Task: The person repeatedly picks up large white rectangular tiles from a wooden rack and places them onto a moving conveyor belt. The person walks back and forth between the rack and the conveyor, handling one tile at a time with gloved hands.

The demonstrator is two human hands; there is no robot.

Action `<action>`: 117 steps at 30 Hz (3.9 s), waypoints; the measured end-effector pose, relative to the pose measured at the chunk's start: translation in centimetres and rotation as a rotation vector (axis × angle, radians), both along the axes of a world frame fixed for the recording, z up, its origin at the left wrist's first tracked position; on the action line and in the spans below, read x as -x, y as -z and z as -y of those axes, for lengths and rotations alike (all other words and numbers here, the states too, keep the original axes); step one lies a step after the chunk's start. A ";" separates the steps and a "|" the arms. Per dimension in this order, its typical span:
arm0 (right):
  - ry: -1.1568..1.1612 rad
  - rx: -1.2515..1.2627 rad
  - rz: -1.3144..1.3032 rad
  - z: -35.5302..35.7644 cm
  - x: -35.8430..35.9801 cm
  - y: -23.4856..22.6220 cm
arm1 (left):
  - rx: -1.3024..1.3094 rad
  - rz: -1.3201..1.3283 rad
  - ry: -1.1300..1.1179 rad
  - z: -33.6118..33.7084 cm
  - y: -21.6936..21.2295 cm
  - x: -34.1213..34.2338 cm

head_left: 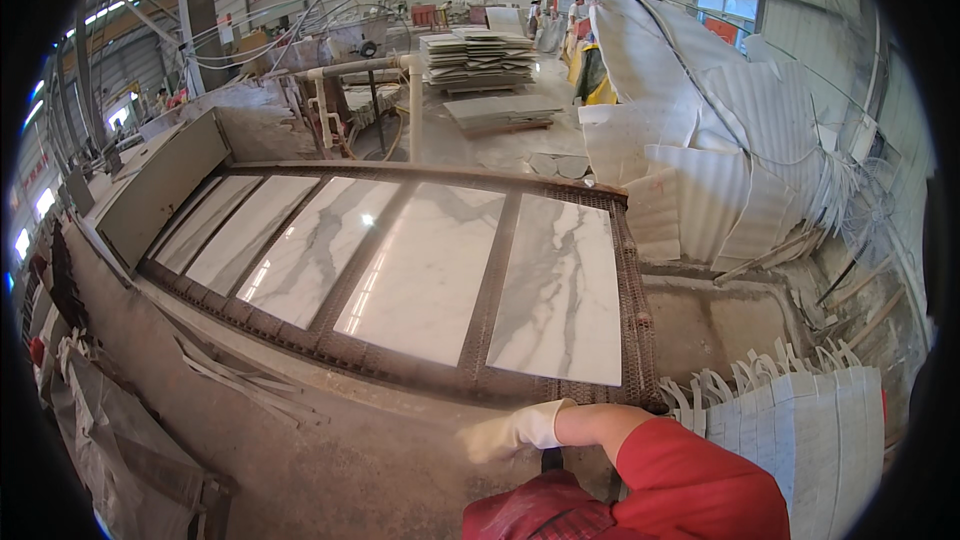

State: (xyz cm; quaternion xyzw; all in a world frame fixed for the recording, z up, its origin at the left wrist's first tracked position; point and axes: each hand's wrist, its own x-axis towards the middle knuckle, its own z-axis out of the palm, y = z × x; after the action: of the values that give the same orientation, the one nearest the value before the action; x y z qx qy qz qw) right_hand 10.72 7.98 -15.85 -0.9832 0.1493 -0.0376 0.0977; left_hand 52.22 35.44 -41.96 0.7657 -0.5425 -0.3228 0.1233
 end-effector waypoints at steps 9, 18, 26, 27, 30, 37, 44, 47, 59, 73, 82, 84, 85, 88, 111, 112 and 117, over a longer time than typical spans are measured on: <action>-0.019 -0.034 0.019 0.0 0.1 -0.4 | 0.019 0.018 0.008 -0.9 0.6 -0.2; -0.046 0.026 0.070 0.0 0.5 0.5 | 0.045 0.048 0.019 -2.5 1.4 -0.8; -0.038 0.026 0.077 -0.3 0.9 0.4 | 0.178 0.098 0.061 -4.1 1.8 -0.7; -0.031 0.028 0.056 -0.3 0.8 0.3 | 0.144 0.080 0.038 -4.3 1.7 -0.7; -0.031 0.043 0.004 -0.3 0.7 -0.1 | 0.104 0.059 0.017 -4.1 1.7 -0.4; -0.030 0.043 -0.024 -0.6 0.7 -0.7 | 0.060 0.028 -0.012 -3.6 1.2 0.2; -0.017 -0.013 -0.110 -0.5 0.5 -1.3 | 0.023 -0.004 -0.035 -3.2 0.4 0.4; -0.021 0.004 -0.091 -0.5 0.4 -1.3 | 0.009 -0.016 -0.044 -3.0 0.1 0.4; -0.019 -0.061 -0.189 -0.6 0.0 -2.0 | -0.039 -0.070 -0.080 -2.9 -1.9 0.1; -0.015 0.061 0.013 -1.0 0.8 0.9 | -0.083 -0.146 -0.183 -1.5 -6.4 2.8; -0.054 0.021 -0.030 -1.1 0.3 0.3 | -0.099 -0.137 -0.200 0.4 -7.4 4.5; -0.069 0.026 -0.005 -1.1 0.3 0.5 | -0.103 -0.136 -0.205 0.6 -7.3 4.9; -0.071 0.020 0.006 -1.2 0.3 0.7 | -0.105 -0.135 -0.209 0.7 -7.3 5.1; -0.070 0.012 0.088 -1.3 0.5 1.2 | -0.110 -0.134 -0.221 0.8 -7.4 5.8; -0.022 0.026 0.067 -2.5 0.4 2.8 | -0.176 -0.176 -0.416 -4.1 -9.1 8.6; -0.018 -0.007 0.028 -2.6 0.4 2.5 | -0.185 -0.184 -0.438 -5.0 -9.4 8.4; 0.047 -0.018 0.033 -3.4 1.6 1.5 | -0.259 -0.349 -0.674 -11.7 -15.2 8.4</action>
State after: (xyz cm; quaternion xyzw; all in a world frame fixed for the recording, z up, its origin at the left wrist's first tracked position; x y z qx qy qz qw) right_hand 9.12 11.34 -17.32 -0.9777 0.1711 -0.0550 0.1083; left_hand 43.81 47.19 -26.73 0.8436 -0.1867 -0.4553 0.2148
